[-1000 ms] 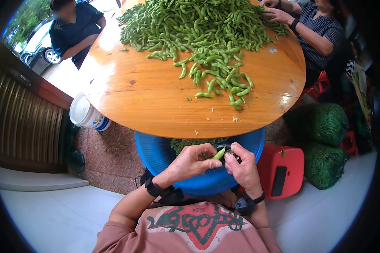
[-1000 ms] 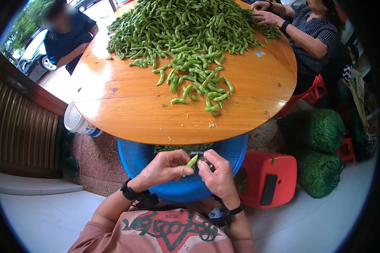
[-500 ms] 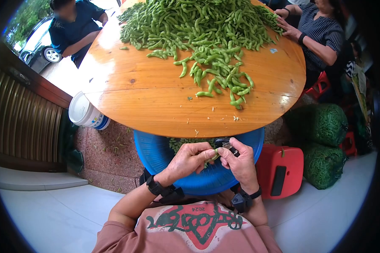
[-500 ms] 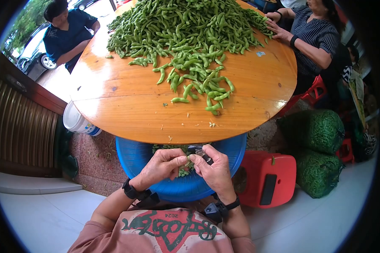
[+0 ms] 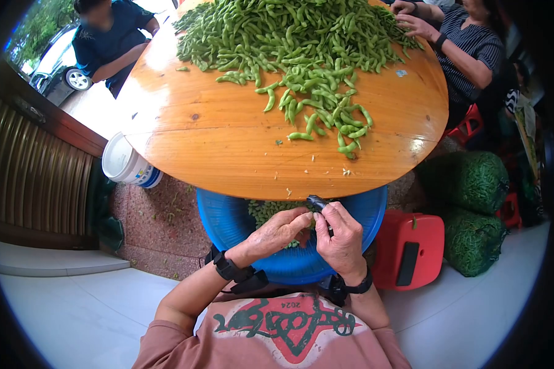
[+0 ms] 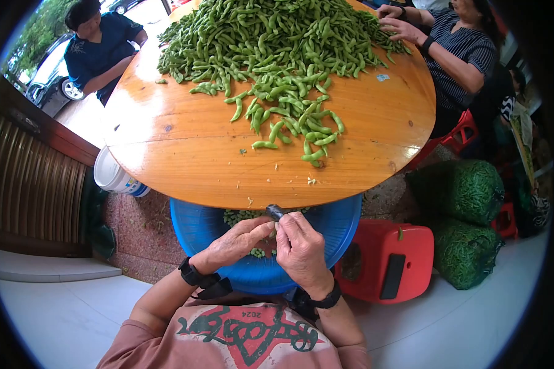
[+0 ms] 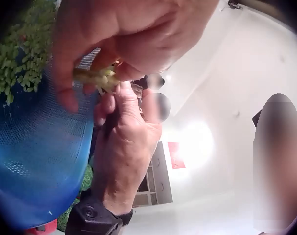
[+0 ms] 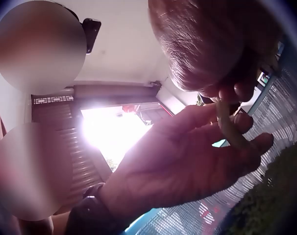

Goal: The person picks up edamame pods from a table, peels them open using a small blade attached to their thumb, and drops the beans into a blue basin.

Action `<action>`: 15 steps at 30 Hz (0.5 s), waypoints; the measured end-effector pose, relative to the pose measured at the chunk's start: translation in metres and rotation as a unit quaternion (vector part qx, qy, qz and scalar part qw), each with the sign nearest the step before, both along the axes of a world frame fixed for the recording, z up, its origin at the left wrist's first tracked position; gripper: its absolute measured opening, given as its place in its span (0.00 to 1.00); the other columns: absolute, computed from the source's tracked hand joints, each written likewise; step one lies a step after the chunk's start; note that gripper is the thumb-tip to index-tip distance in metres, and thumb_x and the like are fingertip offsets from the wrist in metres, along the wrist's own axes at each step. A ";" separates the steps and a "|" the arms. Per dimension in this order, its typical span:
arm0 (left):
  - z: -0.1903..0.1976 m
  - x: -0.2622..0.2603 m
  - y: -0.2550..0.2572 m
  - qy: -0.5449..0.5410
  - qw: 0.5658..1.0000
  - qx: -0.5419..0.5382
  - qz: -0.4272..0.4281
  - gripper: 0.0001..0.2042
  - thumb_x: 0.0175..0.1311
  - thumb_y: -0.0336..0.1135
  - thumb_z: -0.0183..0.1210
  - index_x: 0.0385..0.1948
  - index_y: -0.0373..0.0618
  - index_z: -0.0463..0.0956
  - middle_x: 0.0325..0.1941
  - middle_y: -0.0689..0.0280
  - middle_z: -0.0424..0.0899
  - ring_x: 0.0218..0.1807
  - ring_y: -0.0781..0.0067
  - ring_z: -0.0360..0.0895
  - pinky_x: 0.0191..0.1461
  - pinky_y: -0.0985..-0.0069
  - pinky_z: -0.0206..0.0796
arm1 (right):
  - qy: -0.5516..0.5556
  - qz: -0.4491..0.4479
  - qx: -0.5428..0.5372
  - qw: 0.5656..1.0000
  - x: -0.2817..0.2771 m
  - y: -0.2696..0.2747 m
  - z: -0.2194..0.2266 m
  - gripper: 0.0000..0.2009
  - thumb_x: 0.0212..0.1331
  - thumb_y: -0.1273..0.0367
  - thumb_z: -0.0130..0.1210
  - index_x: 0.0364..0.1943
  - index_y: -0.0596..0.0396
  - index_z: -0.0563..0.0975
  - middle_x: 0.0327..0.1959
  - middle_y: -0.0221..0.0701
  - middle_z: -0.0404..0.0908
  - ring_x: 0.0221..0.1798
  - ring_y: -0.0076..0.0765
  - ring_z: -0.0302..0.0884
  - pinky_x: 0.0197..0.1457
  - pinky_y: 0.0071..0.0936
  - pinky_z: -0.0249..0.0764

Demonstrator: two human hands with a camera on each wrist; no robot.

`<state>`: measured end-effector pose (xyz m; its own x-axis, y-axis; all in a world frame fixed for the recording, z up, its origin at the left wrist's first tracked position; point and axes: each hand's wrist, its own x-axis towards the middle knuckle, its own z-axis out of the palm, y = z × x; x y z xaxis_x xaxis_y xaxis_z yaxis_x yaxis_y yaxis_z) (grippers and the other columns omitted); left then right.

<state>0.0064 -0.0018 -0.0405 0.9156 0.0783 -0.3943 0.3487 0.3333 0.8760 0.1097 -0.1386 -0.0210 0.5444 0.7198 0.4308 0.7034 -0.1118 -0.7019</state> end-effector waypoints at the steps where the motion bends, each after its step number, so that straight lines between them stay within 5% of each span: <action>1: -0.005 -0.001 -0.001 0.001 1.000 0.000 0.000 0.21 0.77 0.46 0.48 0.54 0.32 0.70 0.42 0.62 0.80 0.39 0.73 0.80 0.45 0.78 0.72 | 0.001 0.000 0.000 1.000 -0.001 0.002 -0.001 0.09 0.55 0.82 0.57 0.40 0.61 0.76 0.35 0.41 0.77 0.35 0.52 0.80 0.35 0.40 0.77; 7: -0.022 -0.002 -0.010 -0.045 0.999 0.008 0.003 0.20 0.78 0.40 0.47 0.60 0.31 0.64 0.47 0.60 0.78 0.46 0.73 0.79 0.51 0.76 0.71 | -0.012 0.009 0.008 1.000 0.002 0.003 -0.007 0.09 0.55 0.83 0.56 0.40 0.61 0.76 0.35 0.41 0.77 0.35 0.52 0.80 0.35 0.39 0.79; 12: -0.020 0.001 -0.009 -0.047 0.996 0.080 -0.004 0.18 0.76 0.36 0.44 0.59 0.33 0.67 0.37 0.64 0.79 0.40 0.76 0.76 0.46 0.77 0.68 | -0.010 0.009 0.006 1.000 0.007 -0.001 -0.008 0.09 0.55 0.82 0.57 0.40 0.61 0.77 0.35 0.41 0.77 0.36 0.53 0.80 0.37 0.40 0.77; 15: -0.008 0.001 -0.007 -0.031 0.999 0.013 0.003 0.17 0.74 0.37 0.43 0.55 0.36 0.70 0.30 0.68 0.76 0.34 0.78 0.71 0.41 0.78 0.65 | 0.023 -0.007 0.002 1.000 0.011 -0.002 -0.001 0.09 0.55 0.82 0.58 0.40 0.60 0.77 0.34 0.41 0.78 0.36 0.52 0.80 0.37 0.40 0.76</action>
